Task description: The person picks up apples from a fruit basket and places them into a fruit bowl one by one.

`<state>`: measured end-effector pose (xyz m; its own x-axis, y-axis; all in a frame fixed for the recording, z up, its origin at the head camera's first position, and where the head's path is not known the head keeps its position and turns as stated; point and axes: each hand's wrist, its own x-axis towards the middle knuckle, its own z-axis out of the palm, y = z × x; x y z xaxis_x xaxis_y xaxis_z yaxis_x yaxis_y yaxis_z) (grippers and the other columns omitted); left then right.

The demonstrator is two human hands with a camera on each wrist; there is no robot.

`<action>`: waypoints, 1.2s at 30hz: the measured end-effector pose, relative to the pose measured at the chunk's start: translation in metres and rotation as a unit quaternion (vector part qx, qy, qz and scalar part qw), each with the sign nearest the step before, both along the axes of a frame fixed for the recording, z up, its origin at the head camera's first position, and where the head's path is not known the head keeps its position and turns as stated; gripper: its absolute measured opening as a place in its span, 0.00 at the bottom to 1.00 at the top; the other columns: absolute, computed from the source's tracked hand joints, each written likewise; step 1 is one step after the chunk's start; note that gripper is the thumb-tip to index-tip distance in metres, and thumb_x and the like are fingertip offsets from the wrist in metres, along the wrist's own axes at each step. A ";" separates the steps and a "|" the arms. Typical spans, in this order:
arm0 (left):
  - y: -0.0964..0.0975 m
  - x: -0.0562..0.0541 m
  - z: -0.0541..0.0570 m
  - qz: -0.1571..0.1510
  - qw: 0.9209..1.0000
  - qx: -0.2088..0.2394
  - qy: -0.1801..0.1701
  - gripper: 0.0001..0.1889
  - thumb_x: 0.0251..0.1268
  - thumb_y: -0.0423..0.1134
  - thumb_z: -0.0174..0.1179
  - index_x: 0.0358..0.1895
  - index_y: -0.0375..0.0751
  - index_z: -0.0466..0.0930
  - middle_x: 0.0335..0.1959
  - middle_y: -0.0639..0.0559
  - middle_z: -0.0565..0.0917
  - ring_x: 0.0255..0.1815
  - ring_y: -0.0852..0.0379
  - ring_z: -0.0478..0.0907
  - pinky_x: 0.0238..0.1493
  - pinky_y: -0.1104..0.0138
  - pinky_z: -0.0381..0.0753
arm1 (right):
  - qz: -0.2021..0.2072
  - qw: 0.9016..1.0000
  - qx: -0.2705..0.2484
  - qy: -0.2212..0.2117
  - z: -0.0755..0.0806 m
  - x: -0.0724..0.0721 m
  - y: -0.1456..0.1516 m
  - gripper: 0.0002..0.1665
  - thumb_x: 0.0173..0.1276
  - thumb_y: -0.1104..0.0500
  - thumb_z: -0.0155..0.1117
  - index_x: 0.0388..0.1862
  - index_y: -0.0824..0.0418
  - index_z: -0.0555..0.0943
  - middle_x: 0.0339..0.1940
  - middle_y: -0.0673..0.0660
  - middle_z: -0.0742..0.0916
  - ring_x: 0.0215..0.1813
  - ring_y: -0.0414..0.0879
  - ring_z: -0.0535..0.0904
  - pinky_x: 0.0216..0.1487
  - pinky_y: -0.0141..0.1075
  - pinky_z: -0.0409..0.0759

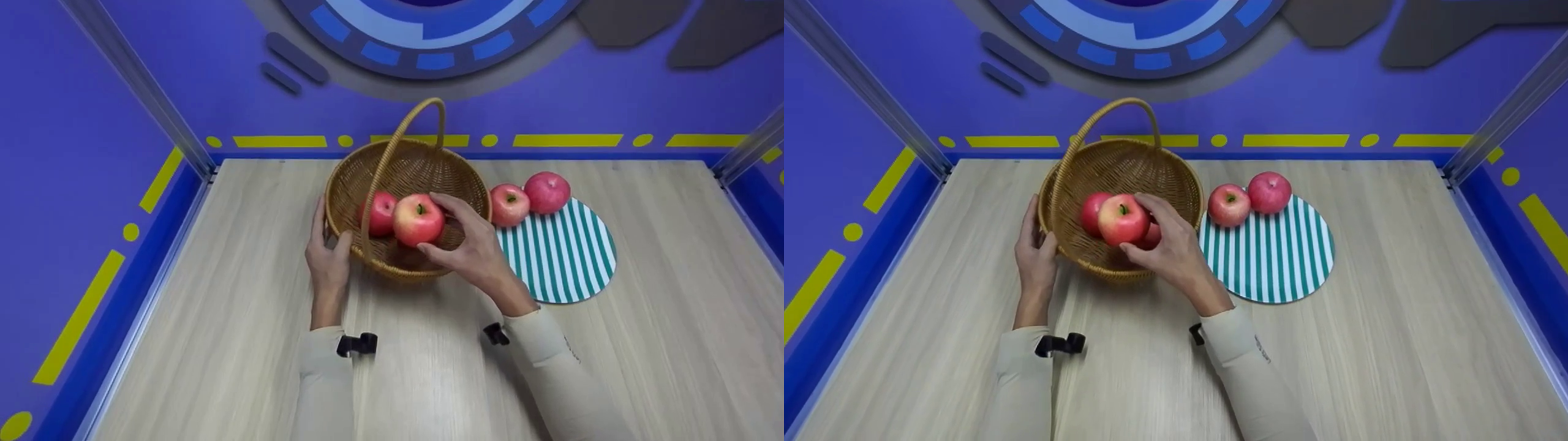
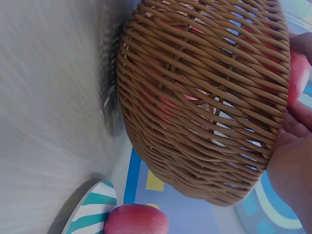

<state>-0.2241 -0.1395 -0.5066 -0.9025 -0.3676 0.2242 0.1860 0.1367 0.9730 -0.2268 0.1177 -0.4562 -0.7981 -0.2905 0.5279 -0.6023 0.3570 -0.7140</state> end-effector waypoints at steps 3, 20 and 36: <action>-0.001 -0.001 -0.002 -0.001 1.000 0.016 0.000 0.42 0.64 0.34 0.58 0.85 0.56 0.62 0.83 0.52 0.65 0.77 0.48 0.68 0.72 0.53 0.73 | -0.005 1.000 -0.019 0.010 0.001 0.003 0.003 0.47 0.60 0.57 0.85 0.76 0.62 0.75 0.73 0.55 0.81 0.71 0.47 0.77 0.73 0.42 0.72; -0.001 -0.001 -0.001 -0.004 0.999 0.046 0.003 0.43 0.63 0.33 0.57 0.85 0.55 0.62 0.82 0.52 0.65 0.77 0.52 0.68 0.73 0.58 0.72 | -0.020 0.996 -0.090 0.017 0.012 0.005 0.025 0.47 0.58 0.67 0.84 0.76 0.65 0.75 0.71 0.58 0.81 0.64 0.50 0.81 0.64 0.36 0.80; -0.002 -0.002 -0.003 -0.006 0.999 0.044 0.005 0.43 0.63 0.33 0.58 0.85 0.50 0.62 0.83 0.49 0.64 0.78 0.47 0.67 0.75 0.55 0.70 | -0.094 0.992 -0.077 0.026 0.022 0.004 0.061 0.47 0.58 0.68 0.83 0.76 0.66 0.74 0.71 0.59 0.81 0.68 0.49 0.79 0.68 0.36 0.78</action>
<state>-0.2260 -0.1417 -0.5093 -0.9047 -0.3757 0.2009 0.1972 0.0487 0.9792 -0.2228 0.1785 -0.4345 -0.8007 -0.0512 0.5969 -0.5731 0.3553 -0.7384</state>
